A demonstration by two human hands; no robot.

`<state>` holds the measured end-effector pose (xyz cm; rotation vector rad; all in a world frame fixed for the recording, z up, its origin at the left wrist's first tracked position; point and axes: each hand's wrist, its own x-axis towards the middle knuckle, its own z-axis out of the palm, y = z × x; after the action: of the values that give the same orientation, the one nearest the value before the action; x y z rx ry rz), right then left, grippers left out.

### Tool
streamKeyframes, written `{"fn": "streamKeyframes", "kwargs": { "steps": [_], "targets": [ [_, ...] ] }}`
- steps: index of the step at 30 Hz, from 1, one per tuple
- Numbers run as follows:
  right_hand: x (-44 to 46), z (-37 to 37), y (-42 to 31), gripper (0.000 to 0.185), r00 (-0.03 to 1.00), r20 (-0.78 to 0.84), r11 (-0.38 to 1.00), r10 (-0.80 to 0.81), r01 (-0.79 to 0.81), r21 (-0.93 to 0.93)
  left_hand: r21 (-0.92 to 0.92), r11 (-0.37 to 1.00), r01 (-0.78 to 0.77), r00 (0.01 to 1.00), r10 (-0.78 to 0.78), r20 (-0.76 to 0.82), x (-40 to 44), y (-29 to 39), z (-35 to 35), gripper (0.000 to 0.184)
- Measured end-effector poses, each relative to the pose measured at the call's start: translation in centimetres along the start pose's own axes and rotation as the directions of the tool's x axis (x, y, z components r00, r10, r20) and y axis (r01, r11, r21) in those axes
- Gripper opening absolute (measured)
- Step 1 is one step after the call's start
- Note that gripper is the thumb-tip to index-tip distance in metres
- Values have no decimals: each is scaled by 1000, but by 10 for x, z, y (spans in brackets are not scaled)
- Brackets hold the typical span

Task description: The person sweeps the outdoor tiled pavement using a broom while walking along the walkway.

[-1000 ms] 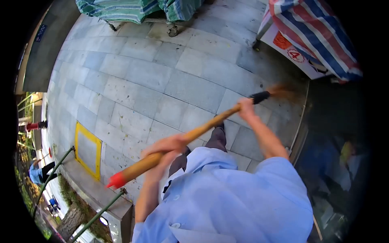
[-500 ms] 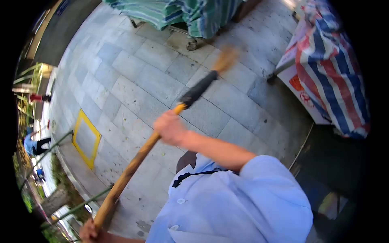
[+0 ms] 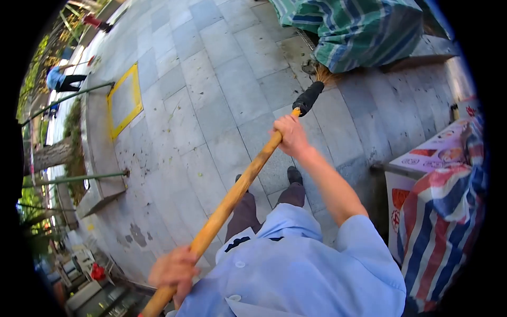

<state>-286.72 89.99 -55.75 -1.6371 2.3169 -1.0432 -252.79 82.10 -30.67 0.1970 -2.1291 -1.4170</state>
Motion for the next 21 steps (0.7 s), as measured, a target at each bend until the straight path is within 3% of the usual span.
{"fn": "streamKeyframes", "kwargs": {
  "steps": [1, 2, 4, 5, 7, 8, 10, 11, 13, 17, 20, 21],
  "targets": [
    [4, -14, -12, 22, 998, -62, 998, -30, 33, 50, 50, 995, -83, 991, 77, 107, -1, 21, -11, 19],
    [1, -27, -25, 23, 998, -37, 997, -60, 62, 54, 76, 994, -79, 994, 72, 86, -7, 40, -15, 19],
    [-13, -41, -47, 23, 994, 9, 993, -111, 110, 44, -118, 993, -24, 953, -13, -303, -19, 71, -16, 21],
    [-21, -42, -47, 23, 992, 38, 993, -117, 116, 36, -84, 996, -34, 944, 5, -329, -19, 74, -7, 21],
    [-25, -28, -24, 23, 986, 69, 987, -153, 150, 55, -132, 989, 62, 872, -118, -476, -15, 66, 25, 23],
    [-30, -18, -16, 23, 985, 104, 990, -135, 129, 61, -118, 991, 67, 862, -117, -494, -10, 64, 38, 23],
    [-17, -6, -2, 22, 978, 99, 980, -183, 173, 102, 41, 984, 173, 949, -156, -273, 2, 54, 61, 25],
    [-11, -2, 2, 23, 979, 75, 977, -191, 182, 111, 41, 985, 170, 945, -151, -290, -2, 51, 72, 25],
    [-4, 6, -1, 26, 981, 16, 972, -194, 191, 135, -37, 962, 270, 775, -240, -585, -16, 52, 81, 27],
    [-83, 0, -46, 19, 970, 195, 986, -143, 123, 112, -173, 970, 171, 792, -240, -561, -67, 66, 26, 27],
    [-104, 33, -97, 17, 958, 248, 984, -145, 113, 140, -149, 975, 165, 784, -221, -580, -102, 83, -16, 23],
    [-111, 48, -120, 16, 954, 266, 984, -137, 101, 147, -69, 987, 145, 830, -159, -535, -114, 93, -35, 20]
  ]
}}
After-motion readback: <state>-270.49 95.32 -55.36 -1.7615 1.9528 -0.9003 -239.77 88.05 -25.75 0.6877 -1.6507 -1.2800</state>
